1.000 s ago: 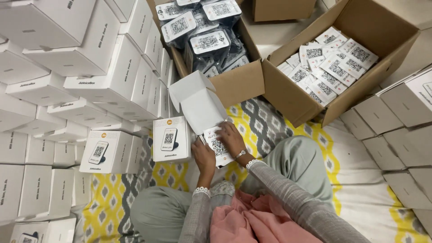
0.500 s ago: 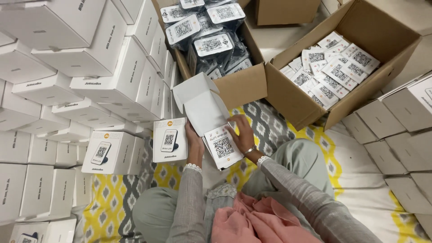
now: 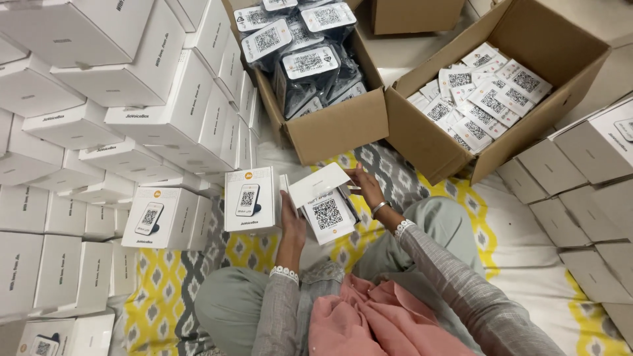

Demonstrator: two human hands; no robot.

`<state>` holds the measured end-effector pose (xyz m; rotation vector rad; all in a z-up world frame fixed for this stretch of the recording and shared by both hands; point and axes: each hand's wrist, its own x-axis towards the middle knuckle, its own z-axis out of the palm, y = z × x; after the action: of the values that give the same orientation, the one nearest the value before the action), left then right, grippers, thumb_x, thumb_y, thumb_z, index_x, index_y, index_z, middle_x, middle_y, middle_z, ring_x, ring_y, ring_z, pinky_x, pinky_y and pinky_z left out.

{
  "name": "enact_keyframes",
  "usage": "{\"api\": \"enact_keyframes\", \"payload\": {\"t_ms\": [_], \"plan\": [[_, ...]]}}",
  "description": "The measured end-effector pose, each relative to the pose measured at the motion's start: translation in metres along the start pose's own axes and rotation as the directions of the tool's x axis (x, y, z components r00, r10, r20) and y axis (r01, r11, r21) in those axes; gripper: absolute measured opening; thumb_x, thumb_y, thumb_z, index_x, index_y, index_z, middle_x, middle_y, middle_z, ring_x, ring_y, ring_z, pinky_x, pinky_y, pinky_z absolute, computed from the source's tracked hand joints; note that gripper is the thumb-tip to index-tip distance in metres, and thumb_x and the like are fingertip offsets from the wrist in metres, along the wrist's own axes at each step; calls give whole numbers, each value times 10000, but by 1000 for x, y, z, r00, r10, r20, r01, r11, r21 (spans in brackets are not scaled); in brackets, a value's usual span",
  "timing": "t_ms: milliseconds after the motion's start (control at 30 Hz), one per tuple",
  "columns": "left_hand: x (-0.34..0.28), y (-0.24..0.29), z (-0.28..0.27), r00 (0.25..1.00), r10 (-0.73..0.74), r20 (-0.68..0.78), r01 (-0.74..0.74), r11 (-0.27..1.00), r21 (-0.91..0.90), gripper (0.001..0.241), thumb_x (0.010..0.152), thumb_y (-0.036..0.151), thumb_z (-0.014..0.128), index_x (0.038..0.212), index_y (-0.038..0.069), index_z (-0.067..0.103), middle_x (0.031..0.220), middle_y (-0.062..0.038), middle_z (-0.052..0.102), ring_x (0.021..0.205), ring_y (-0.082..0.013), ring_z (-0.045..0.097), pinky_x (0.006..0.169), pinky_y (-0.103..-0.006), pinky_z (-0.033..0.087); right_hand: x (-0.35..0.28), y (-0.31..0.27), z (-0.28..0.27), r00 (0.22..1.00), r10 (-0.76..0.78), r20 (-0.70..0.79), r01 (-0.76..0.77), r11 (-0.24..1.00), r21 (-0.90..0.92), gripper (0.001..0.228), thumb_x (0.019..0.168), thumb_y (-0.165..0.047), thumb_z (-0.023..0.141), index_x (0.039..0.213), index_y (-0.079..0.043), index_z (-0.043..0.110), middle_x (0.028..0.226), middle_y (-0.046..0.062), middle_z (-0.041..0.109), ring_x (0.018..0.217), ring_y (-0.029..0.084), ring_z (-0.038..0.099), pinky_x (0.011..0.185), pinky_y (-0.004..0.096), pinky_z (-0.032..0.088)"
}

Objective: The person packs electronic devices into retail boxes and inserts QR code cards.

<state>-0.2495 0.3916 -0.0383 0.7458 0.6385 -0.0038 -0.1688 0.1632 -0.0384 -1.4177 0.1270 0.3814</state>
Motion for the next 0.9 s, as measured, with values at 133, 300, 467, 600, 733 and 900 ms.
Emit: {"api": "enact_keyframes", "payload": {"t_ms": [133, 300, 467, 600, 733, 900], "plan": [[3, -2, 3, 996, -79, 37, 76, 994, 82, 631, 1000, 499, 585, 1417, 26, 567, 1429, -169, 603, 1316, -269, 557, 1098, -374, 437, -18, -11, 4, 1000, 19, 24, -19, 1000, -16, 743, 1018, -654, 340, 1250, -50, 706, 1182, 81, 748, 1082, 190, 694, 907, 347, 533], [-16, 1, 10, 1000, 5, 9, -6, 982, 190, 679, 931, 383, 626, 1523, 95, 462, 1551, -116, 498, 1377, -240, 507, 1119, -327, 395, -30, -29, 5, 996, 60, 59, -56, 995, -79, 808, 1003, -689, 283, 1287, -59, 701, 1219, 87, 747, 1120, 197, 703, 923, 344, 544], [2, -42, -18, 980, 193, -51, -162, 918, 361, 707, 920, 264, 687, 1528, 49, 397, 1543, -144, 485, 1382, -252, 502, 1113, -340, 406, -25, -20, 1, 986, 87, 141, -59, 979, -193, 678, 942, -618, 511, 1316, -79, 679, 1238, 93, 727, 1116, 220, 688, 914, 324, 539], [2, -91, -36, 812, 581, 50, -420, 523, 742, 775, 882, 331, 656, 1552, 39, 400, 1495, -150, 534, 1329, -276, 560, 1085, -359, 444, -9, 44, -12, 953, -214, 215, 301, 764, -570, 750, 693, -486, 858, 1274, -58, 651, 1207, 122, 714, 1081, 266, 689, 882, 339, 564], [20, -129, -57, 916, 394, -75, -250, 708, 660, 640, 1046, 455, 520, 1534, 43, 487, 1474, -181, 614, 1310, -298, 619, 1084, -370, 473, -36, 64, -2, 994, -80, 74, 106, 861, -497, 736, 749, -516, 837, 1307, -82, 630, 1209, 113, 728, 1081, 251, 719, 908, 340, 569], [-10, -88, -22, 994, -35, -100, 57, 972, 229, 751, 975, 524, 494, 1565, 108, 285, 1525, -155, 501, 1339, -286, 535, 1076, -415, 470, -52, 48, 13, 972, 188, -138, -232, 849, -475, 768, 865, -687, 564, 1397, -136, 615, 1117, 129, 762, 1007, 261, 734, 933, 345, 532]]}}
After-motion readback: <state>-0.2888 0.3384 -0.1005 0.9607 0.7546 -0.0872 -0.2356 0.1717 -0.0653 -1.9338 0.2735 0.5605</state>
